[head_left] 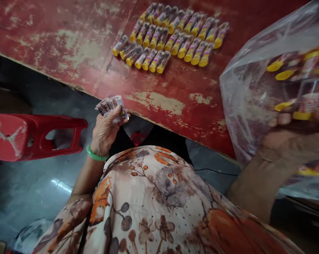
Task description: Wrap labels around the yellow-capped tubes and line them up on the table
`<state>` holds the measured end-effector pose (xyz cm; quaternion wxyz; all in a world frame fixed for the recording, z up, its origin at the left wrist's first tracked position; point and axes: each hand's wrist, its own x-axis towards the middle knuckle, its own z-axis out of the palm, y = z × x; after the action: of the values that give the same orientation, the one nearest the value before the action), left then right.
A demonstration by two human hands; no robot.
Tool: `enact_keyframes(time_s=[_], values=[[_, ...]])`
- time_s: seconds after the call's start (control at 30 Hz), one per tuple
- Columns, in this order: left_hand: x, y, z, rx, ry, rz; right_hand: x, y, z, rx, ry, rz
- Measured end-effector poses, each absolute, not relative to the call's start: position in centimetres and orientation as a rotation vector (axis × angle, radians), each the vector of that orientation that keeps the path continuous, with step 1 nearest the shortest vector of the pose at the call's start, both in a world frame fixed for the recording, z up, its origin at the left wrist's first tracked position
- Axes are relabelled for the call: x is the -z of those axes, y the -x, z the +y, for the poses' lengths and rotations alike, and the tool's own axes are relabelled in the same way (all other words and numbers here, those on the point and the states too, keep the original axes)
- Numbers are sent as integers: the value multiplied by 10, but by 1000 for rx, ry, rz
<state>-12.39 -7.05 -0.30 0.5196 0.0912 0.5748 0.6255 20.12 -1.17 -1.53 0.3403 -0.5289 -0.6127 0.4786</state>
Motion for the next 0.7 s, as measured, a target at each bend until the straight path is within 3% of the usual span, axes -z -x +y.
enact_keyframes(time_s=[0.4,0.7], values=[[17,102,-79,-1542,-285,1317,20,-65,-22,-1935,1192,-1257],[22,100,-90,-1460,-252,1133,32,-36,-27,-1872,1381,-1338]])
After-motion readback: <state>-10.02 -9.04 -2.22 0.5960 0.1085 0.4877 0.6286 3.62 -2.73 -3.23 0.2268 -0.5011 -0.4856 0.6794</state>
